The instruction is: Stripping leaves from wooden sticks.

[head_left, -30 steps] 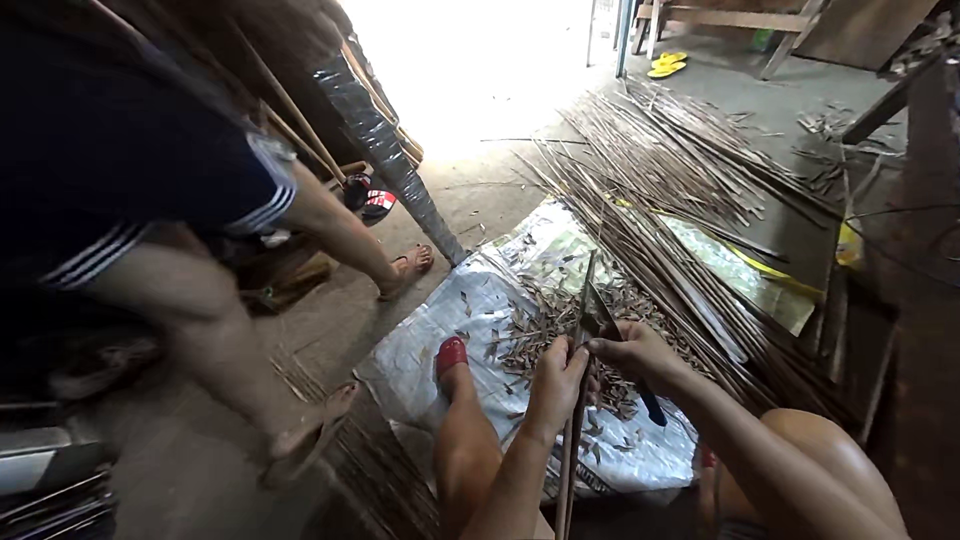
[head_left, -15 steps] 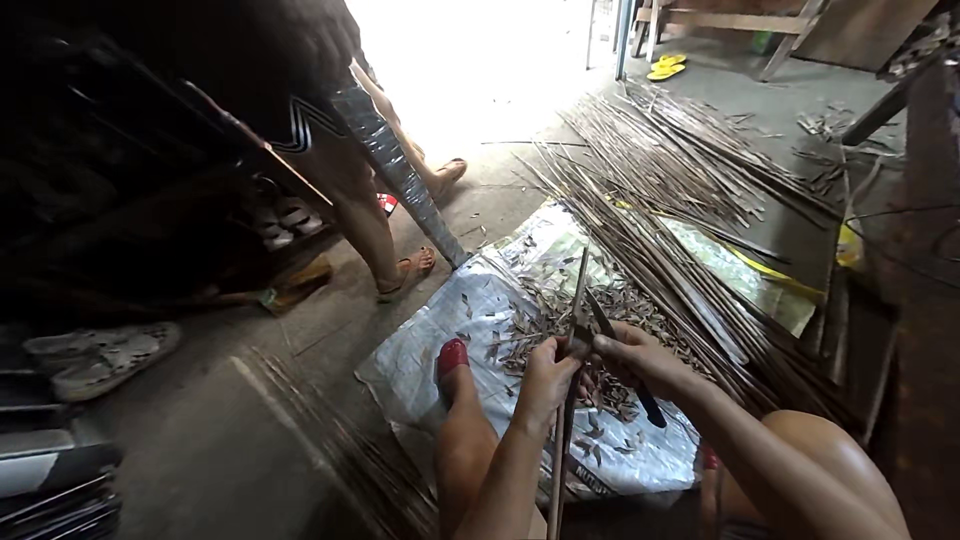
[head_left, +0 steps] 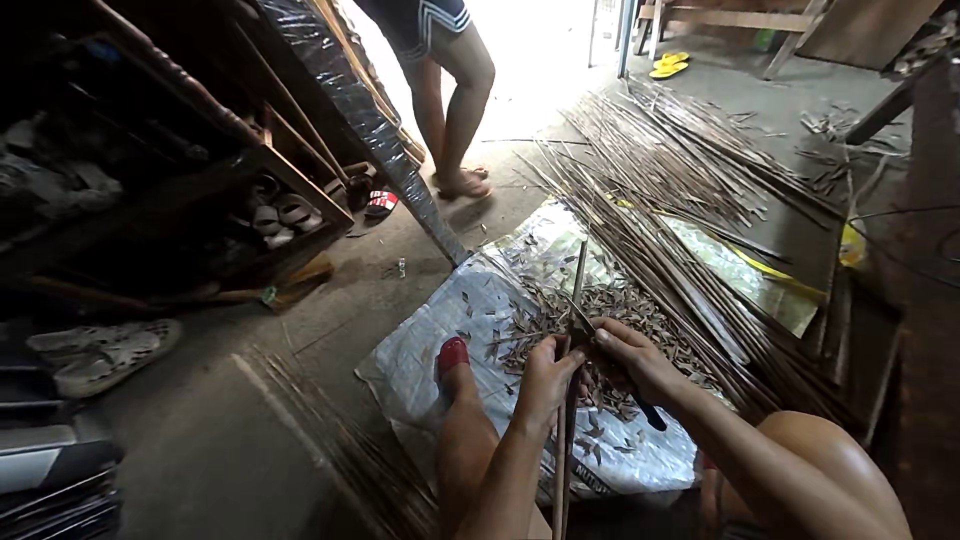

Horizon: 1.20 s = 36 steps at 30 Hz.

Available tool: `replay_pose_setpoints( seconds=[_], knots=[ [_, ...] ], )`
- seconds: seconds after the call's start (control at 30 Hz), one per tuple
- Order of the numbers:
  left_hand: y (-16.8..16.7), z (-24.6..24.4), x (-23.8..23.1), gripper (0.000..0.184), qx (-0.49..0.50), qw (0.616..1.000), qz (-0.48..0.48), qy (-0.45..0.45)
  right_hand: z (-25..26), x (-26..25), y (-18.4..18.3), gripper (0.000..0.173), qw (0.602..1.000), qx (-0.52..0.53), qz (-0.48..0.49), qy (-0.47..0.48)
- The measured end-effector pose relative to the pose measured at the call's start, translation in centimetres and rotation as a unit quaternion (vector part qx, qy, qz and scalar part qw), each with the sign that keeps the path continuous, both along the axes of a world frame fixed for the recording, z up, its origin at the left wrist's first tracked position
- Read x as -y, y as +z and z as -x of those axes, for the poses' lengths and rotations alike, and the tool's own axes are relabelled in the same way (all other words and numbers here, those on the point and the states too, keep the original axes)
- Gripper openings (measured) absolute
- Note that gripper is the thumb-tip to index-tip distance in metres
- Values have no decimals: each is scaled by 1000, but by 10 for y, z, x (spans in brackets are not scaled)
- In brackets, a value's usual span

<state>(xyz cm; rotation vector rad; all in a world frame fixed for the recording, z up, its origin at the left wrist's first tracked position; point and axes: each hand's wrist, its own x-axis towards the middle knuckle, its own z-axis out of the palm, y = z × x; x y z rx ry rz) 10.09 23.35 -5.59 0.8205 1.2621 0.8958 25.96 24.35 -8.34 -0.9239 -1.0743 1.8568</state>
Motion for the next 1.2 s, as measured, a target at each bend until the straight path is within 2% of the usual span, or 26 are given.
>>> replay_pose_setpoints(
  seconds=[0.2,0.33,0.53,0.6,0.73,0.77,0.8,0.87,0.93,1.0,1.03,1.1,1.2],
  knots=[
    [3,5,0,9,65,998,16,5,-2,-2,-9,36,985,92,-145,-2],
    [6,9,1,8,89,996,26,-6,-5,-3,-11,43,951,175,-253,-12],
    [5,13,2,8,98,995,26,-21,-12,-9,-23,55,904,269,-330,-15],
    [6,12,2,9,103,994,34,-20,-11,-7,-22,52,877,309,-366,-42],
    [8,10,3,9,116,991,59,-23,-7,-6,-26,44,797,389,-444,-131],
    [8,10,3,9,118,991,62,-25,-8,-8,-27,42,793,400,-433,-153],
    [7,10,4,8,117,990,66,-31,-10,-11,-25,42,810,402,-394,-166],
    [6,9,5,7,116,990,69,-36,-18,-18,-19,45,870,364,-277,-185],
    [5,8,4,6,108,992,63,-31,-19,-20,-9,40,933,255,-155,-202],
    [5,7,2,5,93,994,47,-16,-14,-14,0,34,979,110,-31,-170],
    [4,7,1,4,82,996,39,-11,-11,-10,2,35,988,66,16,-136],
    [2,5,1,6,52,998,22,-7,-4,-2,4,22,994,29,66,-77],
    [0,2,2,11,9,1000,4,-20,3,2,8,5,994,50,79,-54]
  ],
)
